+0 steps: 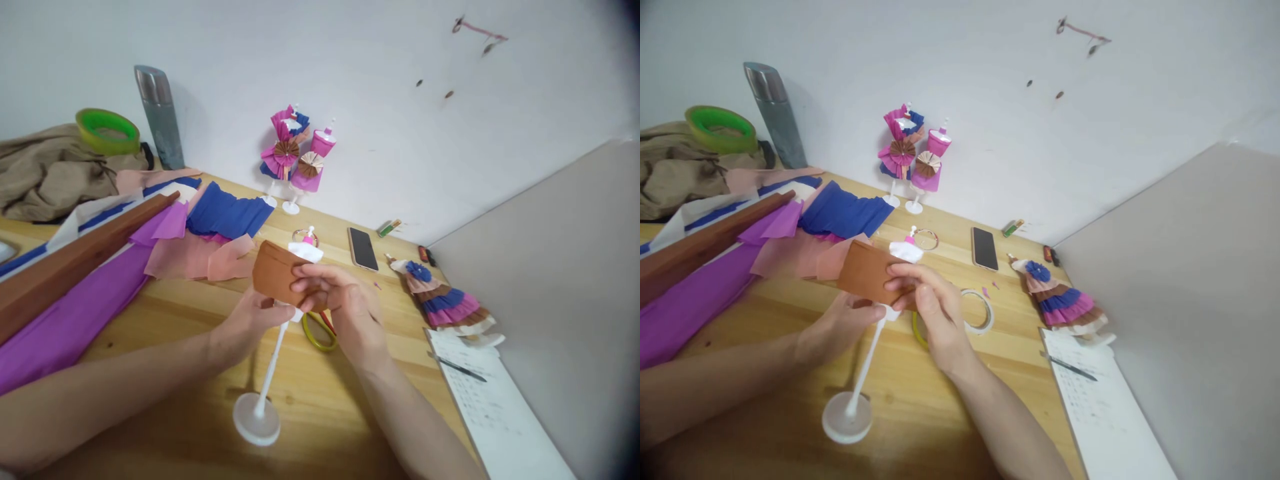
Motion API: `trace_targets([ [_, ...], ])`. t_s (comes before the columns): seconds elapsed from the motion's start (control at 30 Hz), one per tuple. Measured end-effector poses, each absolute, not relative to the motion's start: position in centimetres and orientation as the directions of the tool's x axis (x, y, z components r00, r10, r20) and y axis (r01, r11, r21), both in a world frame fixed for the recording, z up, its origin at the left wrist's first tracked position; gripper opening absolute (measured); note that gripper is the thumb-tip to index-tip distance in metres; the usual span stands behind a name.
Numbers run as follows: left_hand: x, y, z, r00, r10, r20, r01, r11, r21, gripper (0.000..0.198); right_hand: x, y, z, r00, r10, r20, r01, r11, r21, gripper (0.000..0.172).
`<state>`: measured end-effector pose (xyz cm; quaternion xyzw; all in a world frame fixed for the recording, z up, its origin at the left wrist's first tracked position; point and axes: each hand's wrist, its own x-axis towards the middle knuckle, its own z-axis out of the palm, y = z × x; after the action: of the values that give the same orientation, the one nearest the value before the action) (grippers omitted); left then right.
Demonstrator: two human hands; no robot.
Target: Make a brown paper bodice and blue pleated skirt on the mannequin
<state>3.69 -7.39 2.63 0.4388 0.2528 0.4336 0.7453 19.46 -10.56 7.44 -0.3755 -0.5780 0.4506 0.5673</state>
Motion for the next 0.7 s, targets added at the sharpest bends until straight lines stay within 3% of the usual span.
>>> trace_targets([
  [0.1,3.8,-7.5,2.9,0.49,0.871,0.046,-0.498,0.236,0.835,0.037,19.2,-10.7,7.7,-0.114,0.944,0.311,-0.027,0.31,-0.95,0.041],
  [0.17,3.9,-7.6,3.3,0.472,0.881,-0.014,-0.492,0.276,0.826,0.032,19.2,-10.9,8.1,-0.136,0.938,0.319,0.029,0.326,-0.945,0.032],
  [0.27,3.9,-7.6,3.6,0.442,0.885,-0.145,-0.433,0.352,0.83,0.027,20.0,-10.9,8.5,-0.018,0.877,0.481,0.221,0.473,-0.853,0.016],
  [0.33,3.9,-7.5,3.6,0.422,0.892,-0.163,-0.412,0.349,0.842,0.025,21.4,-10.4,8.6,0.105,0.757,0.645,0.424,0.552,-0.718,0.016],
  [0.4,3.9,-7.4,3.6,0.407,0.901,-0.15,-0.417,0.33,0.847,0.023,23.0,-9.5,8.5,0.187,0.711,0.678,0.534,0.506,-0.678,0.03],
  [0.47,4.0,-7.2,3.6,0.408,0.904,-0.129,-0.443,0.32,0.837,0.025,24.3,-8.7,8.2,0.255,0.808,0.531,0.411,0.406,-0.816,0.044],
  [0.53,4.0,-7.0,3.7,0.41,0.904,-0.122,-0.459,0.32,0.829,0.035,24.9,-8.0,7.8,0.246,0.925,0.289,0.183,0.248,-0.951,0.055],
  [0.6,4.0,-6.9,3.7,0.403,0.907,-0.124,-0.466,0.32,0.825,0.046,24.6,-7.7,7.4,0.197,0.977,0.084,0.006,0.085,-0.996,0.06],
  [0.7,3.9,-6.7,3.5,0.396,0.912,-0.111,-0.483,0.31,0.819,0.052,23.0,-7.7,7.0,0.144,0.988,-0.052,-0.103,-0.037,-0.994,0.056],
])
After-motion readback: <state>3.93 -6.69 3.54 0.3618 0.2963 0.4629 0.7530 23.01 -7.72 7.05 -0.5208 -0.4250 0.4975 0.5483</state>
